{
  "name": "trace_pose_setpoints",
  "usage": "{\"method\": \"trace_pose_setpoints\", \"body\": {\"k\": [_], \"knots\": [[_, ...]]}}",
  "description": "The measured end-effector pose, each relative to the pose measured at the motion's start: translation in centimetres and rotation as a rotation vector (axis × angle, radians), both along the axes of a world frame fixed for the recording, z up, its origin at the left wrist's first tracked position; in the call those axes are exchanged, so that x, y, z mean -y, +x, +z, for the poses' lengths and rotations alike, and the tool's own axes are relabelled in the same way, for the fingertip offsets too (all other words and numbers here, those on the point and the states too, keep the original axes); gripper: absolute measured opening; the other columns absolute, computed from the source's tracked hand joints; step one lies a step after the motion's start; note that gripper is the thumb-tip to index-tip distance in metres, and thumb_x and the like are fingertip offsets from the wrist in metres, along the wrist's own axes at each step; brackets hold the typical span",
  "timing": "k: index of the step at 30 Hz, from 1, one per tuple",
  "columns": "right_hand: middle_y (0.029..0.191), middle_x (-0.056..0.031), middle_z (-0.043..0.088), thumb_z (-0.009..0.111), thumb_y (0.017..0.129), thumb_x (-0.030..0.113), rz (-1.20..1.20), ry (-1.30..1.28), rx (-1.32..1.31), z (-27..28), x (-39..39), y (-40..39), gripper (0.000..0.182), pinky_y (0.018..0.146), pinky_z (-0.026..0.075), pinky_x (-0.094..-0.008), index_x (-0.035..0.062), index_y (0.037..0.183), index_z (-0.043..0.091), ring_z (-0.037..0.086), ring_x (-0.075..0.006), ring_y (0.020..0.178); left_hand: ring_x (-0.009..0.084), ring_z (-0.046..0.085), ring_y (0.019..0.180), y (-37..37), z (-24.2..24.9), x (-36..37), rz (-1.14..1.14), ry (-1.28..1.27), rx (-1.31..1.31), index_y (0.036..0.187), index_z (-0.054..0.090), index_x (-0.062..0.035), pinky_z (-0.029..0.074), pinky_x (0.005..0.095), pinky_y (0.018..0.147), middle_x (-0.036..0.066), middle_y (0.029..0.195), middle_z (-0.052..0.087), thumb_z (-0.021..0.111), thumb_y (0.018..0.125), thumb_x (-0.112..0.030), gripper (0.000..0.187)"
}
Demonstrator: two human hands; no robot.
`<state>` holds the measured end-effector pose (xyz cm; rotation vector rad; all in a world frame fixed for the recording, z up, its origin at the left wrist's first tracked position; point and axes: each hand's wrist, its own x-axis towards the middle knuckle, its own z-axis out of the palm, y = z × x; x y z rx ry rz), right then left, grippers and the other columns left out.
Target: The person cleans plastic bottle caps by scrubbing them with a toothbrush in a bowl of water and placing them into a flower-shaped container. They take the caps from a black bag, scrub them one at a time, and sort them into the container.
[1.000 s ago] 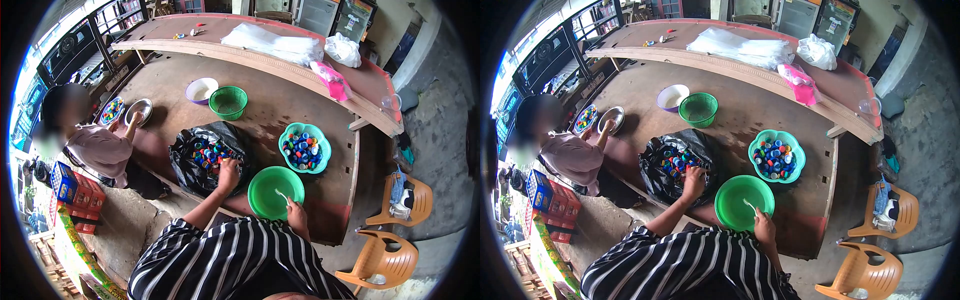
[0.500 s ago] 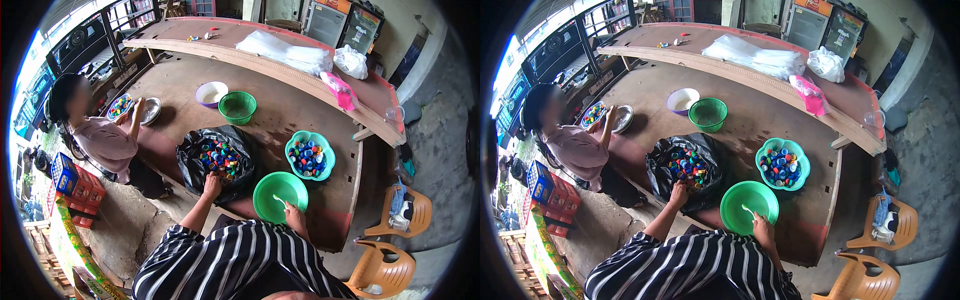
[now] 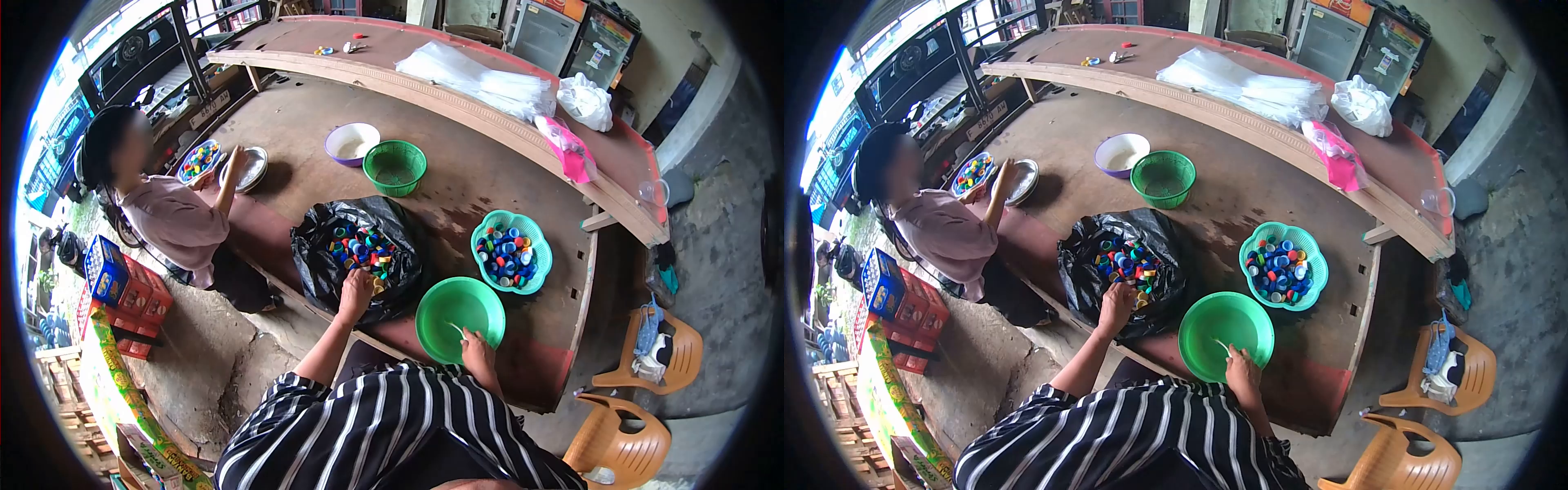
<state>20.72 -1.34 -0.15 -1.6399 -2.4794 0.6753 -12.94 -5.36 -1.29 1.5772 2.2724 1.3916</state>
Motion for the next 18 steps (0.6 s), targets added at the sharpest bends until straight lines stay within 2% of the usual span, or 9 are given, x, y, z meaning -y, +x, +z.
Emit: {"method": "trace_pose_setpoints", "body": {"k": [1, 3, 4, 8, 10, 13, 14, 17, 18], "knots": [[0.104, -0.0160, 0.060, 0.055, 0.086, 0.017, 0.007, -0.004, 0.005, 0.0, 0.0, -0.1, 0.032, 0.074, 0.049, -0.0448, 0.0088, 0.117, 0.059, 0.060, -0.0358, 0.089, 0.0316, 0.062, 0.069, 0.1, 0.0, -0.1, 0.007, -0.004, 0.005, 0.085, 0.057, 0.0012, 0.050, 0.0381, 0.061, 0.017, 0.077, 0.059, 0.062, 0.080, -0.006, 0.010], [0.104, -0.0162, 0.060, 0.055, 0.086, 0.018, 0.000, 0.004, 0.001, -0.2, 0.1, -0.1, 0.032, 0.075, 0.049, -0.0446, 0.0085, 0.117, 0.059, 0.060, -0.0362, 0.090, 0.0262, 0.065, 0.071, 0.7, 0.3, 0.0, 0.063, -0.016, 0.178, 0.086, 0.059, 0.0017, 0.052, 0.0332, 0.065, 0.016, 0.079, 0.062, 0.063, 0.080, -0.007, 0.012], [0.104, -0.0162, 0.060, 0.055, 0.086, 0.018, 0.007, 0.001, 0.003, -0.3, -0.1, -0.1, 0.032, 0.075, 0.049, -0.0446, 0.0085, 0.117, 0.059, 0.060, -0.0362, 0.090, 0.0199, 0.067, 0.074, 0.8, 0.7, 0.2, 0.072, -0.064, 0.256, 0.090, 0.060, 0.0023, 0.052, 0.0295, 0.069, 0.015, 0.084, 0.066, 0.065, 0.080, -0.009, 0.016], [0.106, -0.0170, 0.060, 0.054, 0.087, 0.017, 0.030, -0.025, -0.008, -1.0, -0.2, -0.6, 0.032, 0.076, 0.049, -0.0448, 0.0082, 0.117, 0.059, 0.059, -0.0367, 0.092, 0.0227, 0.064, 0.070, 0.9, 0.5, 0.9, 0.104, -0.052, 0.398, 0.088, 0.058, 0.0019, 0.050, 0.0321, 0.065, 0.014, 0.080, 0.063, 0.067, 0.076, -0.007, 0.018], [0.107, -0.0172, 0.060, 0.053, 0.087, 0.017, 0.047, -0.030, -0.001, -1.3, -0.4, -0.9, 0.031, 0.076, 0.049, -0.0451, 0.0081, 0.117, 0.059, 0.059, -0.0370, 0.092, 0.0200, 0.064, 0.070, 1.2, 1.1, 1.6, 0.070, 0.035, 0.531, 0.094, 0.061, 0.0016, 0.051, 0.0305, 0.068, 0.014, 0.085, 0.064, 0.071, 0.075, -0.013, 0.025], [0.111, -0.0161, 0.057, 0.053, 0.087, 0.017, 0.041, -0.042, 0.007, -1.4, -0.8, -1.4, 0.035, 0.078, 0.049, -0.0463, 0.0086, 0.121, 0.056, 0.060, -0.0360, 0.095, 0.0182, 0.065, 0.075, 1.2, 1.4, 2.4, 0.054, -0.045, 0.526, 0.098, 0.062, 0.0015, 0.052, 0.0291, 0.072, 0.012, 0.088, 0.064, 0.074, 0.075, -0.017, 0.032], [0.111, -0.0159, 0.057, 0.052, 0.088, 0.017, 0.054, -0.060, 0.028, -1.3, -1.1, -1.5, 0.035, 0.078, 0.049, -0.0463, 0.0087, 0.122, 0.055, 0.059, -0.0359, 0.095, 0.0175, 0.066, 0.081, 1.2, 1.6, 2.7, 0.065, -0.141, 0.453, 0.099, 0.064, 0.0013, 0.052, 0.0281, 0.074, 0.012, 0.092, 0.064, 0.075, 0.074, -0.018, 0.034], [0.111, -0.0155, 0.057, 0.052, 0.088, 0.017, 0.074, -0.082, 0.051, -0.9, -1.9, -2.0, 0.035, 0.079, 0.049, -0.0462, 0.0090, 0.122, 0.055, 0.059, -0.0356, 0.096, 0.0182, 0.066, 0.084, 1.6, 1.9, 3.2, 0.073, -0.150, 0.523, 0.098, 0.064, 0.0012, 0.052, 0.0281, 0.074, 0.012, 0.093, 0.063, 0.076, 0.074, -0.017, 0.033], [0.110, -0.0153, 0.057, 0.052, 0.088, 0.017, 0.073, -0.093, 0.057, -0.8, -2.0, -2.0, 0.035, 0.079, 0.049, -0.0460, 0.0091, 0.123, 0.055, 0.059, -0.0354, 0.097, 0.0185, 0.066, 0.082, 1.9, 1.7, 3.3, 0.043, -0.071, 0.587, 0.099, 0.063, 0.0006, 0.052, 0.0290, 0.073, 0.013, 0.092, 0.064, 0.075, 0.074, -0.017, 0.032]]}}
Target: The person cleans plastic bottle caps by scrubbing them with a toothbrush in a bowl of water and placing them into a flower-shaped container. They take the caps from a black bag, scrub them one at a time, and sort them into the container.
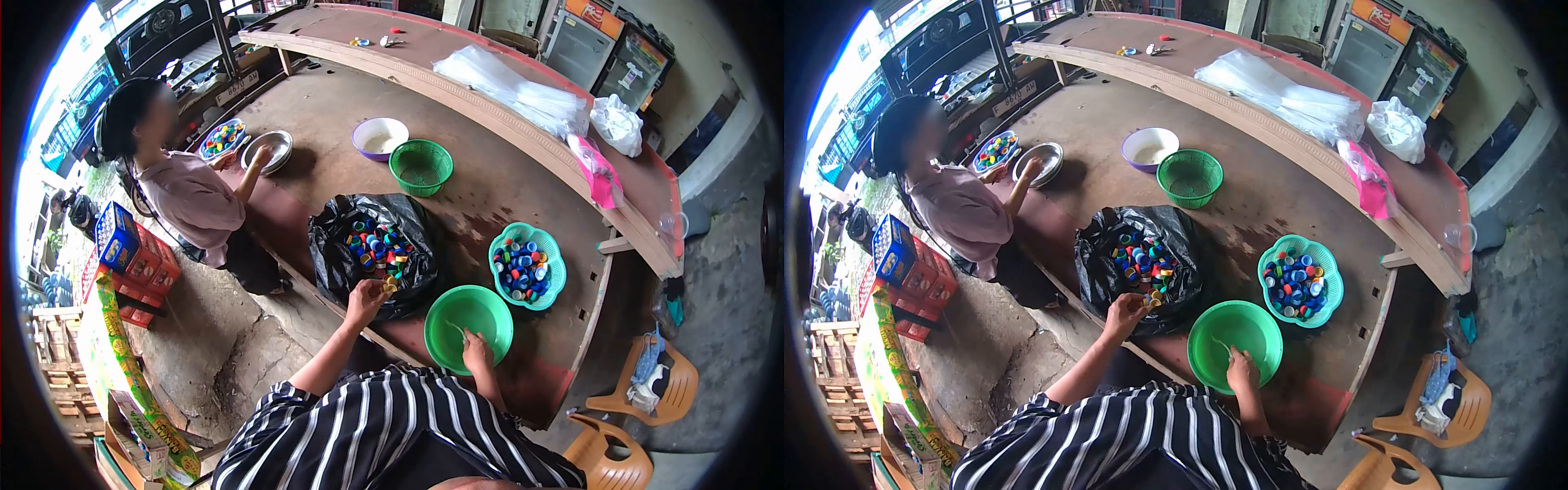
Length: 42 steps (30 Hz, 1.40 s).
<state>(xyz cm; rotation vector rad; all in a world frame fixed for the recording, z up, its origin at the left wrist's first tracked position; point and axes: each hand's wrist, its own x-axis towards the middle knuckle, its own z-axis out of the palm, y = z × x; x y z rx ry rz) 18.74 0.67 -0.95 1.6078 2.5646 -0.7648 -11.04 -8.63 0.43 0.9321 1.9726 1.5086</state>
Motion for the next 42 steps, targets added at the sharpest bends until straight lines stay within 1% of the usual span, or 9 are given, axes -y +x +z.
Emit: {"method": "trace_pose_setpoints", "body": {"k": [13, 23, 25, 26, 31, 33, 37, 40, 42], "knots": [[0.112, -0.0174, 0.055, 0.053, 0.087, 0.014, -0.075, -0.009, -0.015, 0.1, 2.1, 1.0, 0.038, 0.078, 0.048, -0.0453, 0.0116, 0.125, 0.054, 0.058, -0.0382, 0.094, 0.0177, 0.067, 0.083, 2.5, 0.7, -2.3, -0.282, 0.012, -0.011, 0.101, 0.058, 0.0013, 0.052, 0.0288, 0.075, 0.012, 0.089, 0.066, 0.073, 0.078, -0.013, 0.031], [0.108, -0.0212, 0.057, 0.053, 0.088, 0.012, -0.350, 0.186, -0.155, 1.5, 2.9, -2.3, 0.038, 0.080, 0.048, -0.0437, 0.0096, 0.126, 0.053, 0.059, -0.0372, 0.095, 0.0162, 0.065, 0.083, 0.6, 1.3, -4.7, -0.575, -0.003, 0.068, 0.103, 0.058, 0.0016, 0.051, 0.0289, 0.074, 0.011, 0.088, 0.067, 0.071, 0.081, -0.018, 0.032], [0.104, -0.0227, 0.059, 0.055, 0.087, 0.010, -0.612, -0.193, -0.490, 1.9, 2.6, -3.4, 0.037, 0.079, 0.047, -0.0433, 0.0071, 0.123, 0.055, 0.059, -0.0380, 0.093, 0.0140, 0.064, 0.082, -0.6, 1.4, -5.2, -0.699, -0.024, 0.226, 0.105, 0.058, 0.0018, 0.051, 0.0286, 0.073, 0.009, 0.088, 0.066, 0.069, 0.083, -0.018, 0.031], [0.103, -0.0233, 0.058, 0.056, 0.086, 0.008, -0.548, 0.062, -0.372, 0.6, 2.8, -3.7, 0.034, 0.078, 0.047, -0.0426, 0.0043, 0.120, 0.057, 0.059, -0.0381, 0.089, 0.0133, 0.063, 0.082, -1.2, 1.4, -5.4, -0.734, -0.050, 0.244, 0.107, 0.056, 0.0030, 0.051, 0.0274, 0.073, 0.009, 0.088, 0.066, 0.066, 0.086, -0.018, 0.032], [0.099, -0.0210, 0.058, 0.056, 0.086, 0.008, -0.556, 0.190, -0.468, 3.4, 3.5, -8.0, 0.035, 0.074, 0.048, -0.0395, 0.0025, 0.121, 0.056, 0.060, -0.0340, 0.081, 0.0140, 0.062, 0.083, -3.8, 1.1, -6.7, -0.847, -0.107, 0.534, 0.110, 0.053, 0.0057, 0.052, 0.0257, 0.076, 0.010, 0.090, 0.063, 0.061, 0.090, -0.016, 0.031], [0.091, -0.0131, 0.059, 0.055, 0.089, 0.008, -0.515, 0.174, -0.589, 5.4, 3.7, -10.3, 0.036, 0.057, 0.050, -0.0276, 0.0038, 0.124, 0.055, 0.059, -0.0175, 0.067, 0.0188, 0.062, 0.093, -4.9, 1.3, -7.5, -0.892, -0.058, 0.743, 0.113, 0.050, 0.0049, 0.051, 0.0292, 0.085, 0.013, 0.100, 0.061, 0.058, 0.091, -0.014, 0.030], [0.088, -0.0117, 0.059, 0.056, 0.088, 0.009, -0.515, 0.212, -0.704, 7.5, 4.4, -15.7, 0.037, 0.057, 0.049, -0.0268, 0.0043, 0.125, 0.054, 0.057, -0.0151, 0.064, 0.0205, 0.062, 0.097, -6.7, 2.0, -8.8, -0.868, -0.076, 0.996, 0.112, 0.051, 0.0016, 0.049, 0.0312, 0.090, 0.012, 0.105, 0.060, 0.058, 0.091, -0.016, 0.029], [0.088, -0.0158, 0.059, 0.055, 0.088, 0.012, -0.509, -0.067, -0.555, 7.2, 4.9, -18.2, 0.038, 0.063, 0.047, -0.0334, 0.0062, 0.125, 0.054, 0.059, -0.0243, 0.071, 0.0204, 0.061, 0.100, -8.5, 1.7, -9.0, -0.909, -0.084, 1.027, 0.110, 0.052, 0.0001, 0.049, 0.0314, 0.090, 0.009, 0.104, 0.060, 0.059, 0.091, -0.016, 0.026], [0.087, -0.0131, 0.059, 0.054, 0.087, 0.010, -0.516, 0.111, -0.519, 5.5, 5.2, -19.4, 0.038, 0.059, 0.046, -0.0308, 0.0065, 0.125, 0.054, 0.056, -0.0185, 0.064, 0.0190, 0.060, 0.100, -9.7, 1.2, -9.0, -0.899, -0.145, 1.043, 0.108, 0.054, -0.0021, 0.050, 0.0319, 0.089, 0.008, 0.102, 0.060, 0.058, 0.091, -0.015, 0.022]]}}
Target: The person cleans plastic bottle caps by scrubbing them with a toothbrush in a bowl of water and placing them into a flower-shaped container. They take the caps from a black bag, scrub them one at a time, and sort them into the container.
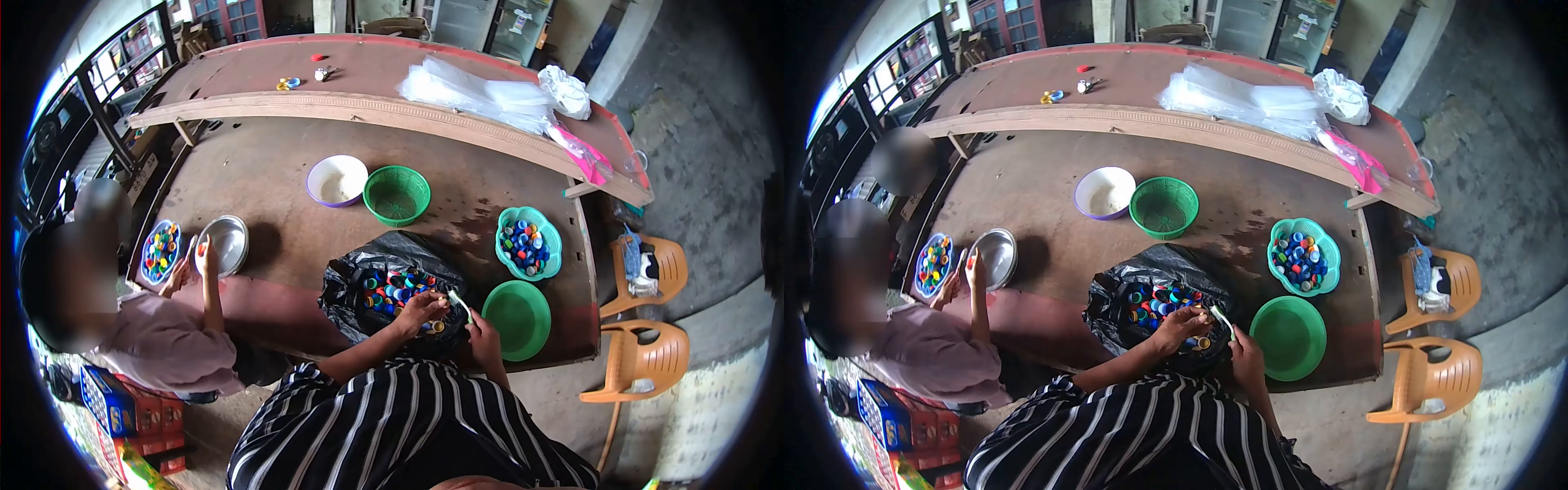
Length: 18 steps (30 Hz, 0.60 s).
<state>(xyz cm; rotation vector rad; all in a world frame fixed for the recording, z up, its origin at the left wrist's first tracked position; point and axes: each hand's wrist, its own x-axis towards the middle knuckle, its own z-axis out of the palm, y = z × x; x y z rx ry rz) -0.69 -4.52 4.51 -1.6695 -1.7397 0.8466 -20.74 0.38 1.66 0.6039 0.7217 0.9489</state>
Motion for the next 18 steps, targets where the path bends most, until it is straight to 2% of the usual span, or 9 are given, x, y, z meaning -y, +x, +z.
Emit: {"method": "trace_pose_setpoints", "body": {"k": [1, 5, 7, 10, 13, 14, 16, 18], "knots": [[0.085, -0.0105, 0.058, 0.054, 0.087, 0.009, -0.031, 0.154, 0.081, -0.7, 0.2, -0.5, 0.038, 0.055, 0.045, -0.0281, 0.0067, 0.125, 0.054, 0.052, -0.0128, 0.056, 0.0190, 0.060, 0.100, -0.3, -0.3, 0.0, -0.017, -0.004, 0.000, 0.108, 0.054, -0.0021, 0.050, 0.0319, 0.089, 0.008, 0.102, 0.060, 0.058, 0.091, -0.015, 0.022], [0.084, -0.0129, 0.058, 0.053, 0.087, 0.008, 0.037, 0.045, 0.012, -0.2, 2.3, -2.6, 0.040, 0.059, 0.046, -0.0303, 0.0073, 0.127, 0.053, 0.055, -0.0175, 0.060, 0.0187, 0.061, 0.096, -1.4, -0.6, 0.2, -0.020, -0.002, 0.068, 0.108, 0.055, -0.0026, 0.050, 0.0335, 0.090, 0.007, 0.103, 0.060, 0.057, 0.092, -0.013, 0.020], [0.092, -0.0196, 0.057, 0.052, 0.088, 0.009, -0.099, -0.027, 0.201, 1.6, 2.5, -3.4, 0.038, 0.076, 0.045, -0.0408, 0.0064, 0.126, 0.052, 0.058, -0.0355, 0.086, 0.0171, 0.062, 0.093, -1.2, -1.2, 0.3, -0.013, 0.000, 0.060, 0.108, 0.055, -0.0022, 0.050, 0.0292, 0.084, 0.004, 0.097, 0.060, 0.060, 0.090, -0.015, 0.023], [0.094, -0.0193, 0.057, 0.051, 0.088, 0.009, -0.085, -0.034, 0.104, 3.2, 2.9, -4.1, 0.040, 0.077, 0.045, -0.0410, 0.0066, 0.128, 0.050, 0.057, -0.0356, 0.088, 0.0171, 0.061, 0.094, -1.4, -1.2, 0.3, -0.016, -0.015, 0.102, 0.108, 0.055, -0.0012, 0.050, 0.0299, 0.085, 0.005, 0.099, 0.061, 0.061, 0.089, -0.015, 0.024], [0.094, -0.0191, 0.057, 0.051, 0.088, 0.009, -0.044, -0.114, 0.053, 2.4, 3.0, -3.7, 0.039, 0.077, 0.045, -0.0415, 0.0065, 0.128, 0.050, 0.057, -0.0360, 0.089, 0.0173, 0.061, 0.094, -1.3, -1.1, 0.1, -0.043, -0.016, 0.111, 0.108, 0.056, -0.0007, 0.050, 0.0301, 0.087, 0.006, 0.100, 0.062, 0.061, 0.089, -0.014, 0.023], [0.094, -0.0191, 0.057, 0.051, 0.088, 0.009, -0.052, -0.113, 0.057, 2.3, 3.0, -3.6, 0.039, 0.077, 0.045, -0.0415, 0.0065, 0.128, 0.050, 0.057, -0.0360, 0.089, 0.0174, 0.061, 0.095, -1.3, -1.1, 0.0, -0.059, -0.004, 0.108, 0.107, 0.056, -0.0006, 0.050, 0.0301, 0.087, 0.006, 0.100, 0.062, 0.061, 0.089, -0.013, 0.023], [0.094, -0.0194, 0.057, 0.050, 0.088, 0.009, -0.177, -0.007, 0.281, 3.1, 2.7, -3.6, 0.039, 0.077, 0.045, -0.0415, 0.0065, 0.127, 0.050, 0.057, -0.0363, 0.089, 0.0173, 0.061, 0.095, -1.0, -1.0, -0.1, -0.069, -0.028, 0.126, 0.107, 0.056, -0.0005, 0.050, 0.0299, 0.088, 0.006, 0.099, 0.062, 0.061, 0.089, -0.013, 0.022], [0.094, -0.0197, 0.057, 0.050, 0.088, 0.009, -0.112, -0.040, 0.213, 3.3, 3.0, -3.7, 0.039, 0.077, 0.045, -0.0417, 0.0064, 0.127, 0.050, 0.057, -0.0367, 0.089, 0.0172, 0.061, 0.095, -0.8, -0.9, 0.1, -0.081, -0.058, 0.137, 0.106, 0.056, -0.0004, 0.049, 0.0297, 0.089, 0.006, 0.098, 0.062, 0.060, 0.090, -0.012, 0.021]]}}
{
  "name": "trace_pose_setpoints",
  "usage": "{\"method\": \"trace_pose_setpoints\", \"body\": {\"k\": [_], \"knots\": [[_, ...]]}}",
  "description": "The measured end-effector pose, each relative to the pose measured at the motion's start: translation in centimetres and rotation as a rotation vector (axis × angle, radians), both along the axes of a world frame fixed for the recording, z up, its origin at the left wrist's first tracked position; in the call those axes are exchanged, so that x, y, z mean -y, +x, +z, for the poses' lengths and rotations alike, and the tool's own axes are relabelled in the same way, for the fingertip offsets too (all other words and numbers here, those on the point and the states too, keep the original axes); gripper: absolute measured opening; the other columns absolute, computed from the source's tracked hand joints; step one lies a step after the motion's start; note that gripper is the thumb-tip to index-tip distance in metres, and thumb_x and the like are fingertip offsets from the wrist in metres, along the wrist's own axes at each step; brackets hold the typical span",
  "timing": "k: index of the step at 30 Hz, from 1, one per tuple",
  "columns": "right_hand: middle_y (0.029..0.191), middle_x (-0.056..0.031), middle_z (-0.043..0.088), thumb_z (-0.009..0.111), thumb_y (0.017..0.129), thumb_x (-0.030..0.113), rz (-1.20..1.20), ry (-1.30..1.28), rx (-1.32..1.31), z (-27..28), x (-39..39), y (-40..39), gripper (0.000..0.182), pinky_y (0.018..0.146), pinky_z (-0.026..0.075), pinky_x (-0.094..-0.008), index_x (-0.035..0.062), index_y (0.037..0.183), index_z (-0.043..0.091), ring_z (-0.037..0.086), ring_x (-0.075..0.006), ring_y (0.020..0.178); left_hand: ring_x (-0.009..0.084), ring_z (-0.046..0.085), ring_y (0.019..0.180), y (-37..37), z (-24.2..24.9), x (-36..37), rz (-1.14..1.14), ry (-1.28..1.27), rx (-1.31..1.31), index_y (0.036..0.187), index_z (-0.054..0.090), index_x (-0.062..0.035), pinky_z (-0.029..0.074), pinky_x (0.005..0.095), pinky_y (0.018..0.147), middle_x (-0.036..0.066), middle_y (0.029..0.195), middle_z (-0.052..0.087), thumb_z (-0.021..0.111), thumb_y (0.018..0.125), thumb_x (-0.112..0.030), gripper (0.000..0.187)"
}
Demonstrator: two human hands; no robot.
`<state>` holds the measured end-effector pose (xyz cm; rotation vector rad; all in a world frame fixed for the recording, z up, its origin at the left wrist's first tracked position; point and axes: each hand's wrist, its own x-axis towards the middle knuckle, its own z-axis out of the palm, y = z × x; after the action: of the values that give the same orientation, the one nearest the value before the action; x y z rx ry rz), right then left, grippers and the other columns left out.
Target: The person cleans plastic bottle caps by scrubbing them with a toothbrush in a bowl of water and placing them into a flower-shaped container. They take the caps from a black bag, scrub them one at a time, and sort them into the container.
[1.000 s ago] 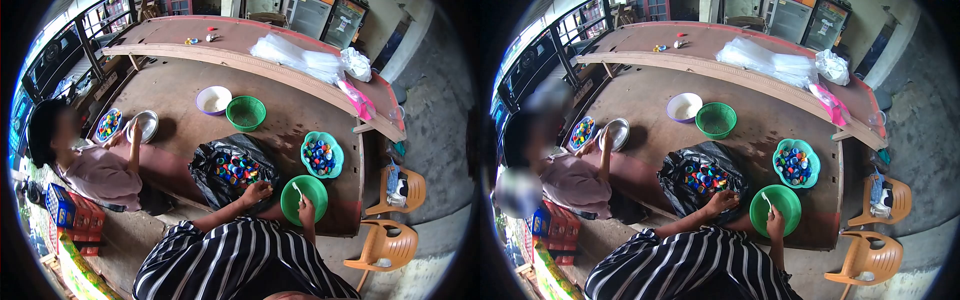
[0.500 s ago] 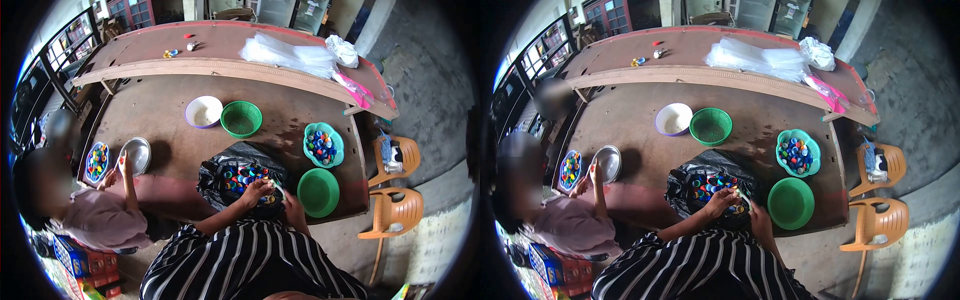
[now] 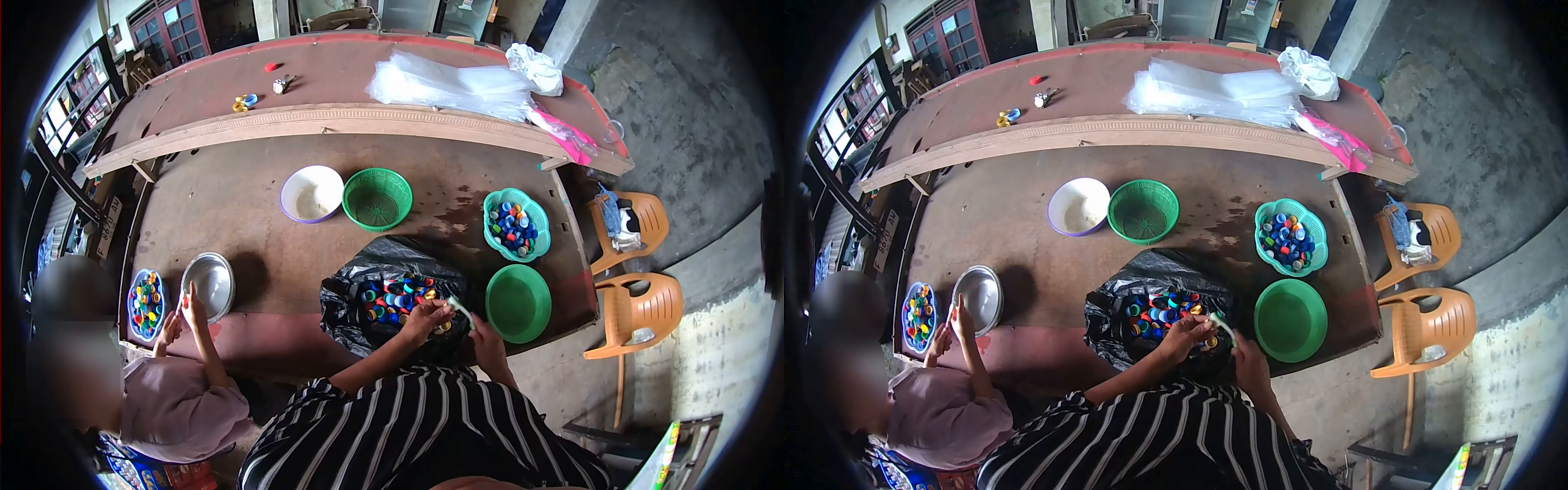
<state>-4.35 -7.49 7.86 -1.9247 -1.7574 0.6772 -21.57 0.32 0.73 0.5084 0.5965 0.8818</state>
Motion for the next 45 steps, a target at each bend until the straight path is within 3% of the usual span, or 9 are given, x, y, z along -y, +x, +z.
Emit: {"method": "trace_pose_setpoints", "body": {"k": [5, 8, 10, 20, 22, 33, 37, 40, 45], "knots": [[0.094, -0.0199, 0.057, 0.051, 0.088, 0.009, -0.003, -0.010, 0.009, -0.4, 0.2, 1.0, 0.039, 0.077, 0.045, -0.0425, 0.0069, 0.127, 0.051, 0.057, -0.0378, 0.087, 0.0156, 0.060, 0.094, 0.5, 0.3, 0.0, -0.021, 0.012, -0.008, 0.106, 0.056, 0.0001, 0.049, 0.0279, 0.088, 0.007, 0.098, 0.062, 0.060, 0.090, -0.013, 0.021], [0.089, -0.0164, 0.060, 0.053, 0.085, 0.004, -0.109, 0.134, -0.023, 0.1, 0.7, 0.9, 0.040, 0.074, 0.045, -0.0368, 0.0036, 0.124, 0.053, 0.059, -0.0298, 0.081, 0.0145, 0.060, 0.093, 1.0, -0.2, -0.2, -0.032, -0.002, -0.002, 0.107, 0.056, -0.0004, 0.049, 0.0270, 0.086, 0.006, 0.098, 0.062, 0.061, 0.090, -0.014, 0.022], [0.092, -0.0170, 0.060, 0.054, 0.085, 0.004, -0.001, -0.073, -0.043, -0.4, 1.1, 1.8, 0.039, 0.076, 0.045, -0.0371, 0.0037, 0.124, 0.054, 0.059, -0.0301, 0.082, 0.0163, 0.060, 0.096, 1.4, -0.8, -0.5, -0.057, 0.023, -0.018, 0.107, 0.056, 0.0001, 0.049, 0.0280, 0.088, 0.007, 0.101, 0.061, 0.058, 0.091, -0.012, 0.020], [0.105, -0.0210, 0.059, 0.053, 0.087, 0.010, 0.087, -0.075, -0.130, -0.2, -0.5, 5.2, 0.036, 0.085, 0.044, -0.0417, 0.0062, 0.123, 0.055, 0.056, -0.0369, 0.100, 0.0149, 0.061, 0.093, 3.2, 1.2, 0.0, 0.042, 0.057, -0.113, 0.106, 0.059, 0.0002, 0.050, 0.0265, 0.085, 0.007, 0.099, 0.063, 0.059, 0.091, -0.011, 0.019], [0.108, -0.0212, 0.059, 0.053, 0.086, 0.010, 0.051, 0.171, -0.088, -0.7, -1.3, 6.8, 0.036, 0.086, 0.043, -0.0414, 0.0040, 0.121, 0.055, 0.056, -0.0363, 0.101, 0.0149, 0.061, 0.093, 4.5, 0.5, -0.4, 0.067, 0.094, -0.118, 0.106, 0.059, 0.0001, 0.050, 0.0268, 0.086, 0.007, 0.099, 0.063, 0.059, 0.090, -0.011, 0.019], [0.099, -0.0199, 0.061, 0.054, 0.086, 0.012, 0.205, 0.081, -0.327, -2.2, -3.3, 21.0, 0.033, 0.077, 0.047, -0.0408, 0.0081, 0.118, 0.059, 0.060, -0.0360, 0.090, 0.0171, 0.059, 0.095, 17.2, 0.7, -0.4, 0.151, 0.075, -0.228, 0.106, 0.056, 0.0000, 0.049, 0.0301, 0.089, 0.007, 0.102, 0.061, 0.059, 0.091, -0.014, 0.021], [0.104, -0.0195, 0.060, 0.052, 0.085, 0.008, 0.184, -0.064, -0.168, -3.8, -4.9, 24.7, 0.035, 0.078, 0.048, -0.0401, 0.0072, 0.120, 0.058, 0.060, -0.0357, 0.091, 0.0159, 0.059, 0.094, 20.2, -0.5, -0.3, 0.144, 0.029, -0.384, 0.110, 0.055, -0.0011, 0.048, 0.0281, 0.086, 0.007, 0.102, 0.061, 0.060, 0.090, -0.019, 0.027], [0.096, -0.0139, 0.059, 0.049, 0.081, 0.003, 0.234, 0.128, 0.297, -5.2, -6.1, 26.0, 0.041, 0.074, 0.051, -0.0411, 0.0099, 0.121, 0.057, 0.062, -0.0316, 0.085, 0.0149, 0.059, 0.093, 21.7, -1.1, 0.3, 0.228, -0.042, -0.298, 0.112, 0.054, -0.0012, 0.048, 0.0266, 0.086, 0.008, 0.104, 0.061, 0.055, 0.093, -0.019, 0.026], [0.097, -0.0115, 0.059, 0.050, 0.080, 0.004, 0.443, 0.042, 0.345, -5.8, -7.7, 26.4, 0.045, 0.068, 0.052, -0.0399, 0.0119, 0.124, 0.054, 0.062, -0.0305, 0.081, 0.0149, 0.059, 0.094, 22.6, -1.1, 1.0, 0.304, -0.124, -0.173, 0.116, 0.052, 0.0001, 0.048, 0.0253, 0.087, 0.009, 0.105, 0.060, 0.051, 0.096, -0.018, 0.027]]}}
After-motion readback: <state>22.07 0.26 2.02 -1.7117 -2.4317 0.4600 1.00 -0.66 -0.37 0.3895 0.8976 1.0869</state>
